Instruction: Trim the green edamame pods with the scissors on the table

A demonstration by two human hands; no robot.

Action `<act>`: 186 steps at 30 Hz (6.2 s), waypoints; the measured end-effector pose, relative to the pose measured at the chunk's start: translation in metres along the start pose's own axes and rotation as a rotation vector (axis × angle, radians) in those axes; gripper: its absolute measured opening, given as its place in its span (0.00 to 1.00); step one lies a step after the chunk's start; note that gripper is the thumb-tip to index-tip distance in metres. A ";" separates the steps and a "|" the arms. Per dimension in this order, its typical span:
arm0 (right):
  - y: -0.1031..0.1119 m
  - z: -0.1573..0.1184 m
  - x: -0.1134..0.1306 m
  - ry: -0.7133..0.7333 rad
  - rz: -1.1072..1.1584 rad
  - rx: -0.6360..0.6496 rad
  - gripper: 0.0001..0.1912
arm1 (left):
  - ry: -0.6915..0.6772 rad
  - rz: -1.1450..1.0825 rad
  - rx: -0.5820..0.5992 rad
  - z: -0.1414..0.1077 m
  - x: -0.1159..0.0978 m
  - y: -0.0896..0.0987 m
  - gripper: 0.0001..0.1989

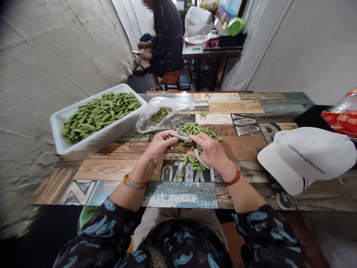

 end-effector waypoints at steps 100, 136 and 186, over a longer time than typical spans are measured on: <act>-0.001 -0.001 -0.006 0.002 -0.062 -0.010 0.24 | 0.059 -0.139 0.096 0.004 0.005 -0.003 0.15; 0.001 0.000 -0.015 -0.110 -0.033 -0.164 0.25 | -0.323 0.808 0.258 -0.005 0.014 -0.020 0.06; 0.002 -0.002 -0.003 -0.020 -0.080 0.036 0.26 | -0.201 0.354 0.096 0.000 0.007 -0.004 0.12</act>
Point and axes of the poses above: each hand's wrist, its own z-axis towards the middle knuckle, its own y-axis out of the back of the hand, x = y × z, the point moved 1 cm from there along z, towards the middle knuckle, and after that the axes turned 11 degrees about -z, right-handed, at the moved point
